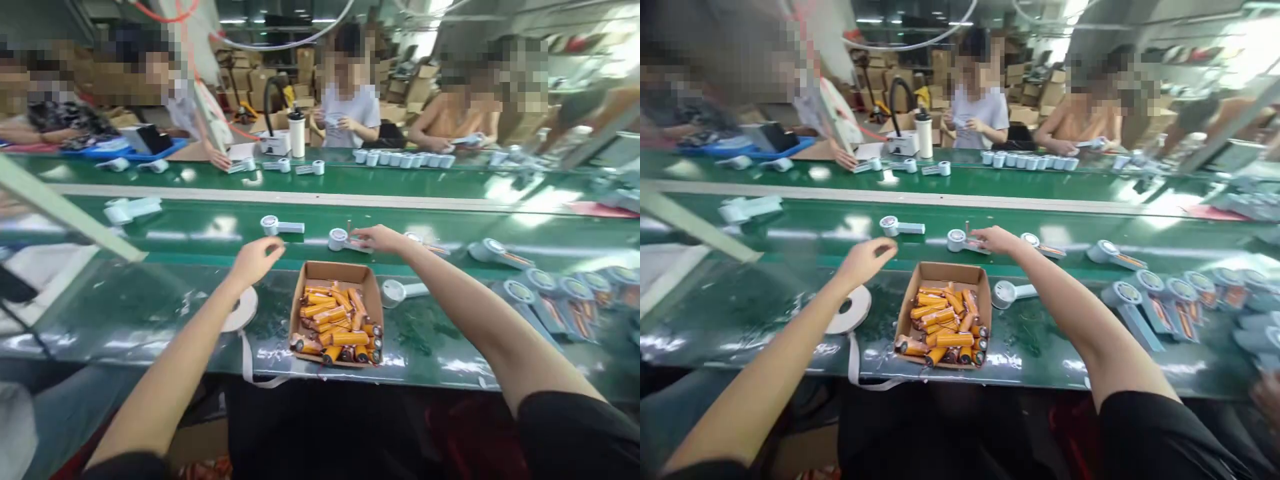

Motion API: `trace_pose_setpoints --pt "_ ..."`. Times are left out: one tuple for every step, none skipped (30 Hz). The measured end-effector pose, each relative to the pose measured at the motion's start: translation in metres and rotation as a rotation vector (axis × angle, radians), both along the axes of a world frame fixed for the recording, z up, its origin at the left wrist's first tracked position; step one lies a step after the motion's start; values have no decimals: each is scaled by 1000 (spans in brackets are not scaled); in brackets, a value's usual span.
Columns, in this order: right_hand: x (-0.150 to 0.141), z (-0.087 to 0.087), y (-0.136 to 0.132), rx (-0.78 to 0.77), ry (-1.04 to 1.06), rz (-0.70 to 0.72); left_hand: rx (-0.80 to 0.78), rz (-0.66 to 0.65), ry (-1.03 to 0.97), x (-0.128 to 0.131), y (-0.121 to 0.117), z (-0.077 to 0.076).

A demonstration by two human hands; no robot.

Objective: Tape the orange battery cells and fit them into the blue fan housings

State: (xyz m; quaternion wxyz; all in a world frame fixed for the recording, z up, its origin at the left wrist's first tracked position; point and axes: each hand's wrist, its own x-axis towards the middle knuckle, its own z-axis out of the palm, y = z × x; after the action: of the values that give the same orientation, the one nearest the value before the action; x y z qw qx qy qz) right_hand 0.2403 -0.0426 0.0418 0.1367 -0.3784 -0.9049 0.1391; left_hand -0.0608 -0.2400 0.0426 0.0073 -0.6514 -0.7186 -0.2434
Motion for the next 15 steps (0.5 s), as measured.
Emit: trace_pose_setpoints --pt "5 -1 4 -15 -19 -35 -32 12 9 -23 -29 -16" --pt "9 -3 8 -30 -33 -63 -94 30 43 -46 -61 -35" --pt "11 -4 10 -42 -34 -85 -152 35 91 -68 -93 -55" --pt "14 -6 11 -51 -15 -100 -196 17 144 -86 -123 -75" --pt "16 -8 8 -59 22 -106 -192 1 194 -101 -150 -92" --pt "18 -10 1 -74 70 -98 -159 -12 225 -109 -171 -106" --pt "19 -11 -10 -94 127 -77 -109 -31 256 -111 -186 -115" --pt "18 -11 -24 -118 189 -47 -45 -44 280 -107 -196 -118" --pt "15 -11 -42 -147 240 -9 25 -53 296 -97 -201 -115" --pt "11 -10 -63 -180 281 33 98 -60 304 -83 -200 -108" --pt "6 -9 -85 -225 308 83 166 -66 303 -65 -196 -98" --pt "1 -8 -107 -288 315 141 232 -70 288 -46 -188 -86" --pt "-5 -6 -129 -373 307 211 287 -85 265 -26 -179 -73" --pt "-11 -5 -150 -483 286 296 331 -99 240 -8 -170 -61" --pt "-16 -4 -170 -604 270 384 374 -116 221 8 -162 -51"
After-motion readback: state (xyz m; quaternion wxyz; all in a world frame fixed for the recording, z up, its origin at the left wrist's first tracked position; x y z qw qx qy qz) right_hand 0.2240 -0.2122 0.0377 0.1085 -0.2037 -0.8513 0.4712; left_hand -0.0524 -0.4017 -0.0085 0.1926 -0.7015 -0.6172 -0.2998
